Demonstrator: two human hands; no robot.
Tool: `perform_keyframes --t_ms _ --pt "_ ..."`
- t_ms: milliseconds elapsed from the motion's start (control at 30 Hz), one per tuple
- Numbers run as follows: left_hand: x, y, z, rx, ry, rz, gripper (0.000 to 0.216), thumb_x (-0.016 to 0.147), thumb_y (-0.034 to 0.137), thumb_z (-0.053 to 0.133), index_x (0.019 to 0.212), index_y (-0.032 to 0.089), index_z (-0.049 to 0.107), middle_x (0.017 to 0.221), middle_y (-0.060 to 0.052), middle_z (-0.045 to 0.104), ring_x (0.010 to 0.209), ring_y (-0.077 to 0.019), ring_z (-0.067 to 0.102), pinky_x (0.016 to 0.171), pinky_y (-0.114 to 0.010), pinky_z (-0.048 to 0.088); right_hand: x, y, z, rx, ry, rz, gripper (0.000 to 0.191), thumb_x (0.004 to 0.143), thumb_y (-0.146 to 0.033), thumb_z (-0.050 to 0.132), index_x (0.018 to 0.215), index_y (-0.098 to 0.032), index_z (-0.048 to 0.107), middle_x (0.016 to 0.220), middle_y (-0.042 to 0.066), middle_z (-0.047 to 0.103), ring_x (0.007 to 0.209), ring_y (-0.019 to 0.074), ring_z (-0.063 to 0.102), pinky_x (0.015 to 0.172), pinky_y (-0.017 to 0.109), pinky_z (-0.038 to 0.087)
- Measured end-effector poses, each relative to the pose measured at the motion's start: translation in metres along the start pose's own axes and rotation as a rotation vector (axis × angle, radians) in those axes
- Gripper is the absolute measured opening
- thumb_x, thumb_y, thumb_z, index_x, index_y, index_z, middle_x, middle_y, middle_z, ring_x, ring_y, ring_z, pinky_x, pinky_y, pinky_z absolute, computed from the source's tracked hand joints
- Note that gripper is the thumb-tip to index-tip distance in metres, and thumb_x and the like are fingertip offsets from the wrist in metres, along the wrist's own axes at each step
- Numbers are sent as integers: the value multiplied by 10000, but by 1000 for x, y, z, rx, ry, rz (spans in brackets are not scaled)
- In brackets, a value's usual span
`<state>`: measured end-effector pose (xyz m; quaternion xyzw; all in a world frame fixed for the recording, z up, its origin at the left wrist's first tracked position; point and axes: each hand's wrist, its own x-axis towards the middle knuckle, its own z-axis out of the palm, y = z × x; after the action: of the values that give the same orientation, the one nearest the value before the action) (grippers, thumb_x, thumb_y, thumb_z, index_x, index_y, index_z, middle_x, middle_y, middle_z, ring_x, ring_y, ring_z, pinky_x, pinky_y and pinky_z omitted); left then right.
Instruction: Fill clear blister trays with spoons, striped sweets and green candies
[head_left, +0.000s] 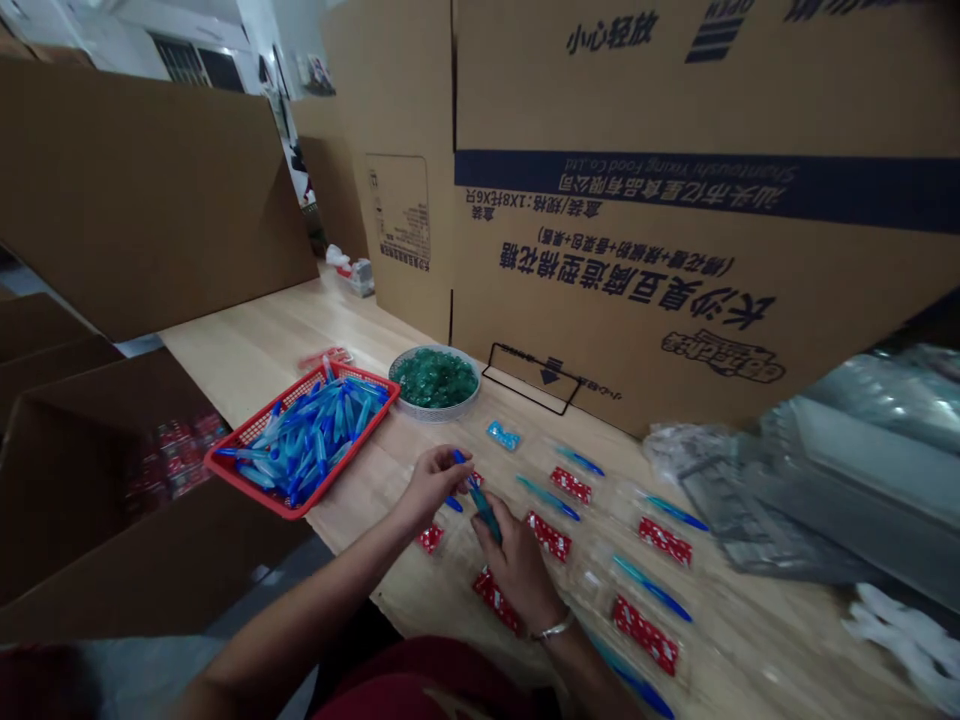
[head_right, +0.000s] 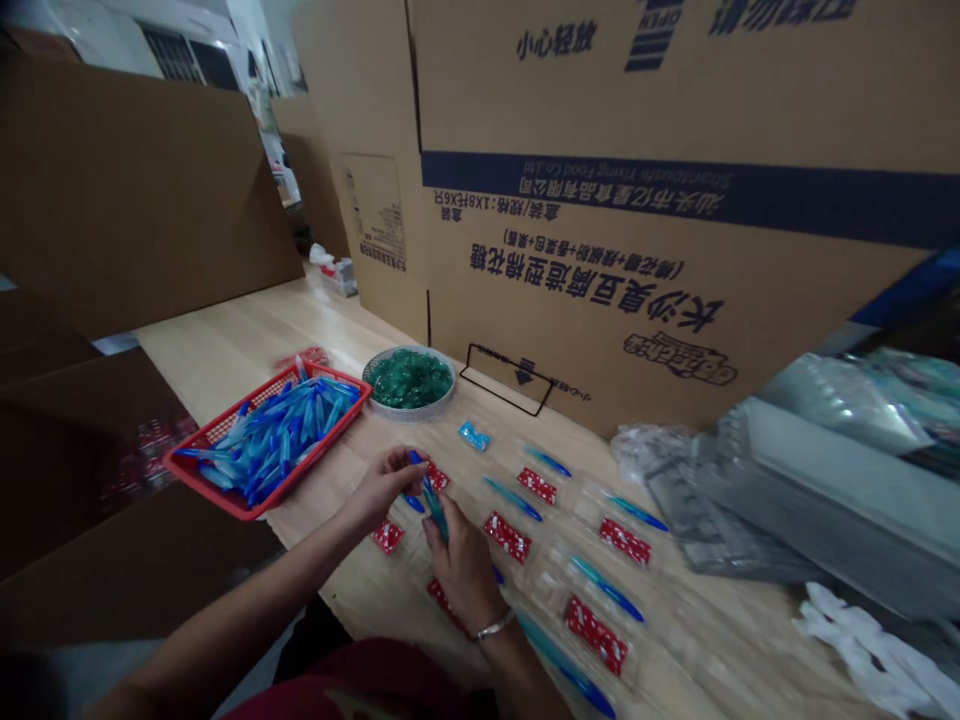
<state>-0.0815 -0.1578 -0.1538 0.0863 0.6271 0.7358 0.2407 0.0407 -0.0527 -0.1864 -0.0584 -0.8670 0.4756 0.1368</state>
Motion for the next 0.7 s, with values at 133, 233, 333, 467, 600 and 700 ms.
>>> perform_keyframes --t_ms 133,233,333,467,600,700 --pt "1 -16 8 -79 -2 -63 309 549 338 745 753 135 632 501 35 550 414 -70 455 422 -184 318 7 3 -4 79 -26 28 366 927 -365 404 1179 -162 575 896 72 704 807 201 651 740 294 493" --pt "1 -20 0 -115 -3 -106 331 531 330 761 762 123 647 499 32 551 419 -69 464 429 -183 337 6 8 -9 114 -32 5 324 904 -358 452 1095 -173 637 1033 82 684 935 217 630 811 311 484" --pt "-2 -24 -5 -123 4 -134 339 544 333 754 783 115 650 522 18 566 448 -86 505 470 -203 391 5 14 -10 142 -49 44 337 890 -362 469 1105 -168 642 1079 95 675 982 228 622 866 347 476" --pt "-5 -26 -6 -90 67 -68 390 554 322 760 879 138 645 659 -4 623 571 -119 563 532 -221 428 8 25 -11 114 35 91 355 885 -355 455 1138 -178 631 1118 98 668 1043 247 607 920 403 460" --pt "-14 -32 -5 55 -109 -78 398 617 435 729 871 139 653 772 -48 655 672 -146 595 589 -231 436 11 19 -12 58 15 49 320 884 -311 448 1094 -183 653 1047 100 692 970 248 634 864 394 491" --pt "-14 -35 -6 262 -194 -42 498 754 580 539 923 124 649 762 -70 643 654 -159 601 622 -264 448 6 7 -8 27 -55 -13 339 885 -295 460 1167 -190 617 1044 101 684 944 232 637 850 361 491"
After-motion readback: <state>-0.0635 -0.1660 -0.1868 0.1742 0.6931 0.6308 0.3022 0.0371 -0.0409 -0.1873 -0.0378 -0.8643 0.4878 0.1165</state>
